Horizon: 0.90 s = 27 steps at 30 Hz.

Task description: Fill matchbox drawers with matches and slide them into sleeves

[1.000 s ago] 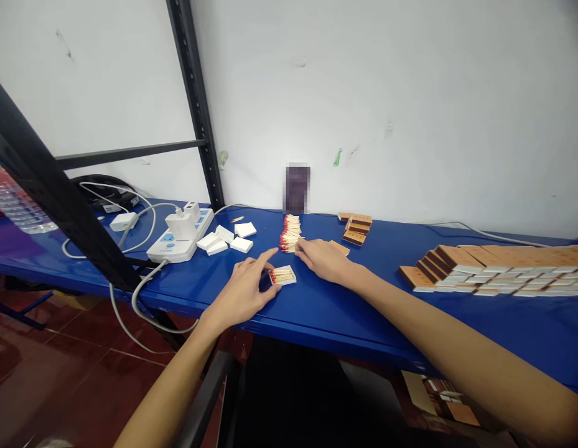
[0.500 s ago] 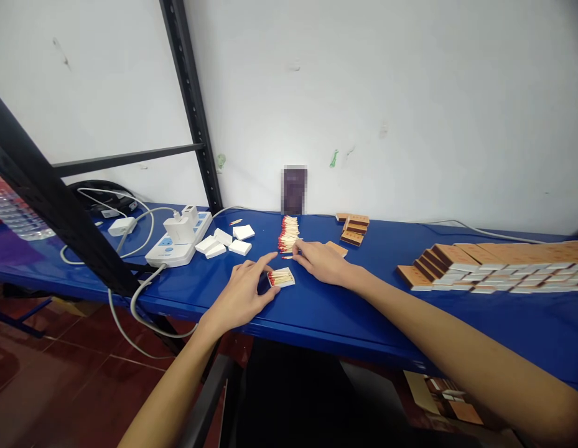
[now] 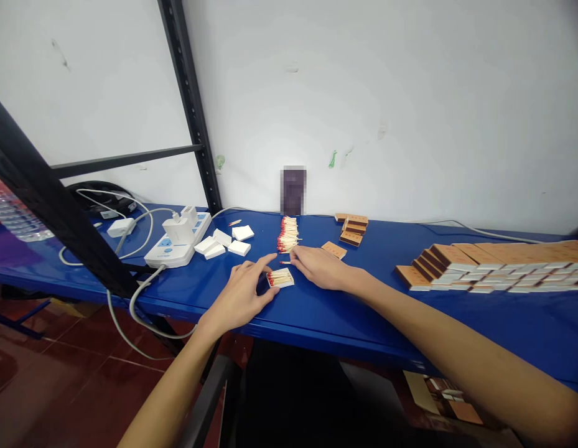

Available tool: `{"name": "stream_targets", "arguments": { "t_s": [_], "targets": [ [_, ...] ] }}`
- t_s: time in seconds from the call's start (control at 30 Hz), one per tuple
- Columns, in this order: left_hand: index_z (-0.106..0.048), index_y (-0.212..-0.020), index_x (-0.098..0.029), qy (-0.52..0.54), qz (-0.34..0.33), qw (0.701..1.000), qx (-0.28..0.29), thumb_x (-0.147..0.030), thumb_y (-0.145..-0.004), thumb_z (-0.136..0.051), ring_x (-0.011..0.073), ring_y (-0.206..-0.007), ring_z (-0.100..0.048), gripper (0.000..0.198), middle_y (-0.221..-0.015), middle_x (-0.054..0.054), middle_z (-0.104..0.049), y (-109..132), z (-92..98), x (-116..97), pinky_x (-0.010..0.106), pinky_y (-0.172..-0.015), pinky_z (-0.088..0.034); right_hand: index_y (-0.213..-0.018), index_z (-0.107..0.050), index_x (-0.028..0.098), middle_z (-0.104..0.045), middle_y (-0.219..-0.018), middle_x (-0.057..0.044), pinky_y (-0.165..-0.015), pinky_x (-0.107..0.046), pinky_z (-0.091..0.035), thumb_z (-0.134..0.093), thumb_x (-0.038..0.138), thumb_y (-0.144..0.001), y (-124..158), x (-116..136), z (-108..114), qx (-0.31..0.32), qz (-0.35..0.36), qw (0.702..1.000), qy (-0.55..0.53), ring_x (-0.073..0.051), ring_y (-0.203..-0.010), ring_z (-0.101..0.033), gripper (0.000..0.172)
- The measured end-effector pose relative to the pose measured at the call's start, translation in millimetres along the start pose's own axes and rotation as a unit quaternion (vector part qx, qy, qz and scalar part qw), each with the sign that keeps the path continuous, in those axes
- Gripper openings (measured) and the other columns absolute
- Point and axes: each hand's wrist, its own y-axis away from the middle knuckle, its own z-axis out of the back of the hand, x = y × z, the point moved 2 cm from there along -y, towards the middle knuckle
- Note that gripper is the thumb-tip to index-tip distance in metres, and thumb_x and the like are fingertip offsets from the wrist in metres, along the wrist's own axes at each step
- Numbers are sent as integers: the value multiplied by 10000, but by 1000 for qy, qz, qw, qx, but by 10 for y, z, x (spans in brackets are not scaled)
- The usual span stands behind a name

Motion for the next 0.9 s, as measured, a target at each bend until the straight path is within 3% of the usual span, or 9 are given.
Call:
{"name": "stream_targets", "arguments": {
  "t_s": [0.13, 0.27, 0.4, 0.57, 0.67, 0.77, 0.9],
  "targets": [
    [-330, -1446, -297, 0, -5, 1000, -3, -341, -912, -556, 230, -1098, -520, 581, -1152, 30, -636, -1, -8, 14, 430, -1039, -314, -951, -466, 211, -630, -927, -45, -692, -278, -366, -295, 284, -1015, 74, 153, 87, -19, 34, 999, -31, -175, -794, -575, 196],
    [-301, -1459, -299, 0, -4, 1000, -2, -355, -910, -557, 232, -1115, -516, 608, -1171, 33, -632, -1, -11, 17, 430, -1040, -313, -917, -482, 210, -620, -878, -32, -640, -279, -334, -330, 286, -1004, 137, 331, 107, 9, 77, 997, -13, -159, -698, -538, 191],
    [-312, -1450, -309, -2, 1, 1000, 1, -353, -907, -558, 236, -1112, -522, 598, -1159, 29, -635, -1, -7, 5, 430, -1034, -322, -888, -498, 206, -624, -856, -27, -640, -280, -336, -357, 278, -995, 141, 368, 90, 5, 87, 996, -15, -157, -705, -542, 191],
    [-469, -1307, -291, -9, -10, 1000, 2, -322, -902, -562, 233, -1078, -537, 417, -1148, 16, -643, -8, 6, -16, 420, -1002, -355, -982, -527, 210, -650, -952, -43, -718, -278, -389, -347, 303, -1003, 76, 219, 96, -40, 26, 997, -61, -172, -852, -589, 203],
    [-565, -1182, -268, -14, -15, 1000, 2, -311, -899, -562, 236, -1075, -543, 286, -1170, 13, -648, -15, 12, -22, 416, -985, -371, -1050, -527, 206, -642, -1056, -68, -731, -292, -394, -330, 319, -1009, 22, 74, 92, -75, -39, 996, -13, -197, -920, -599, 231],
    [-590, -1186, -261, -19, -21, 1000, 3, -331, -902, -563, 240, -1093, -538, 294, -1182, 14, -660, -19, 14, -25, 417, -989, -370, -1098, -524, 201, -624, -1094, -86, -688, -299, -387, -334, 338, -1006, -25, -32, 70, -71, -76, 993, 59, -220, -894, -613, 252],
    [-595, -1214, -264, -19, -22, 1000, 4, -342, -907, -558, 238, -1091, -541, 319, -1172, 17, -669, -22, 13, -28, 420, -989, -372, -1120, -533, 201, -620, -1093, -88, -668, -304, -382, -338, 335, -1007, -65, -71, 39, -50, -73, 991, 97, -222, -858, -624, 262]
  ]
}}
